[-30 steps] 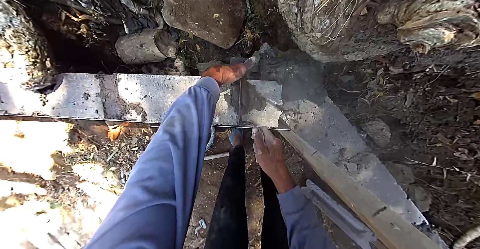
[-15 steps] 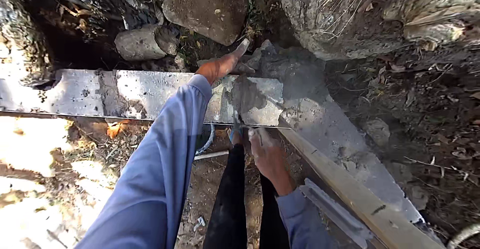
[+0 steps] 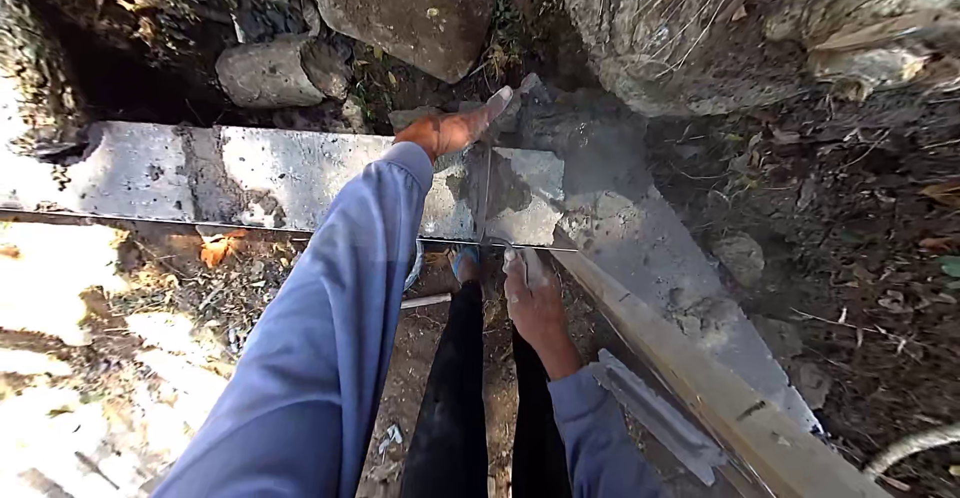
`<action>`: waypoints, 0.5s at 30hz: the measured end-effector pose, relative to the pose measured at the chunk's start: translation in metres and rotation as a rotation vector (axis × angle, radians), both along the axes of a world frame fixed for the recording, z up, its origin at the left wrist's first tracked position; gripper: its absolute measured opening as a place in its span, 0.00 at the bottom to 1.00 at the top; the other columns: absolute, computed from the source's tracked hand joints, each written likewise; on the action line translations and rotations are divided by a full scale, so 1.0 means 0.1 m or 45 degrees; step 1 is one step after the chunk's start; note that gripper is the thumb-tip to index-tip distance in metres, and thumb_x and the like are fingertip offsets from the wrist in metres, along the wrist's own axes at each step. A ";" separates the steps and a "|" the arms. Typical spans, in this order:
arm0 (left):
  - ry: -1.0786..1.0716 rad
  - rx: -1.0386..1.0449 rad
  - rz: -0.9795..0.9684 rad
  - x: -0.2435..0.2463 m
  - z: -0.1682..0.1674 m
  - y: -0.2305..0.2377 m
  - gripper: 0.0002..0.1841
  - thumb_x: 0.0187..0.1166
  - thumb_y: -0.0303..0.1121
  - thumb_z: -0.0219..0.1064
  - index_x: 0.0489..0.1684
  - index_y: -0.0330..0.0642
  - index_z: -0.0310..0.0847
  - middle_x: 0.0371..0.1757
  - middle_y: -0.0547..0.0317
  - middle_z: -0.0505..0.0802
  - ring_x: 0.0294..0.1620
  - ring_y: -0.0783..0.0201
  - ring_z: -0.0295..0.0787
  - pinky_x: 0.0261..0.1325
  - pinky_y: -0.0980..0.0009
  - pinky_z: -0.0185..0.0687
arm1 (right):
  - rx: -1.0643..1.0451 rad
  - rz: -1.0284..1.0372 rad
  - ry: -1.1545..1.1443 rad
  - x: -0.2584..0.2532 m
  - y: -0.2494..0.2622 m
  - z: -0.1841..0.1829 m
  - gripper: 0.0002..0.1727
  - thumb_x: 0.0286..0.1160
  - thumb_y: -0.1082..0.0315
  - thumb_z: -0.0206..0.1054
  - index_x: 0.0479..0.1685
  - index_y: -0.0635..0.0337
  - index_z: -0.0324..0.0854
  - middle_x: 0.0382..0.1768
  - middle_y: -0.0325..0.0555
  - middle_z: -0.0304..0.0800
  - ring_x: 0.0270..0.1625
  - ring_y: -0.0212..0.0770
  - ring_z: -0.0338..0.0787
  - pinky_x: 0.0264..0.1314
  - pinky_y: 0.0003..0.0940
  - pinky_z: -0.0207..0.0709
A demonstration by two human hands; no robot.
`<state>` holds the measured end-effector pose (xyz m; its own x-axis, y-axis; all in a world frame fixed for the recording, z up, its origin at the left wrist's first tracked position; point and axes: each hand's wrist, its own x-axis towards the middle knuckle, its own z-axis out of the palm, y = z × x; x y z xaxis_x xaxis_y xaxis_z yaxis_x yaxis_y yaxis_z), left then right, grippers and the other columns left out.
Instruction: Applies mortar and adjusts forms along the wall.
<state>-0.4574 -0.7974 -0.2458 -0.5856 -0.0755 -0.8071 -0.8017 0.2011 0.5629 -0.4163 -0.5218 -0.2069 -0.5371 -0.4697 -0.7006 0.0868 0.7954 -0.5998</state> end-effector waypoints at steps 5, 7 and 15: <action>-0.092 -0.176 -0.190 -0.10 0.20 -0.04 0.49 0.83 0.73 0.21 0.88 0.47 0.67 0.87 0.44 0.73 0.90 0.43 0.63 0.86 0.30 0.49 | -0.037 -0.008 0.005 -0.08 -0.05 0.00 0.25 0.92 0.49 0.46 0.47 0.58 0.83 0.19 0.36 0.75 0.20 0.34 0.78 0.28 0.36 0.78; -0.099 -0.178 -0.186 -0.07 0.18 0.00 0.50 0.81 0.75 0.21 0.87 0.51 0.69 0.87 0.47 0.73 0.89 0.44 0.63 0.85 0.30 0.50 | 0.031 0.002 -0.089 -0.12 -0.03 -0.09 0.27 0.94 0.48 0.45 0.48 0.59 0.83 0.20 0.38 0.76 0.20 0.36 0.78 0.27 0.37 0.78; -0.022 -0.157 -0.036 0.06 0.15 0.06 0.49 0.84 0.72 0.20 0.87 0.48 0.68 0.87 0.45 0.73 0.90 0.44 0.63 0.86 0.31 0.52 | 0.030 -0.133 0.079 -0.07 0.07 -0.12 0.26 0.92 0.47 0.47 0.45 0.60 0.82 0.20 0.40 0.77 0.20 0.39 0.80 0.28 0.43 0.80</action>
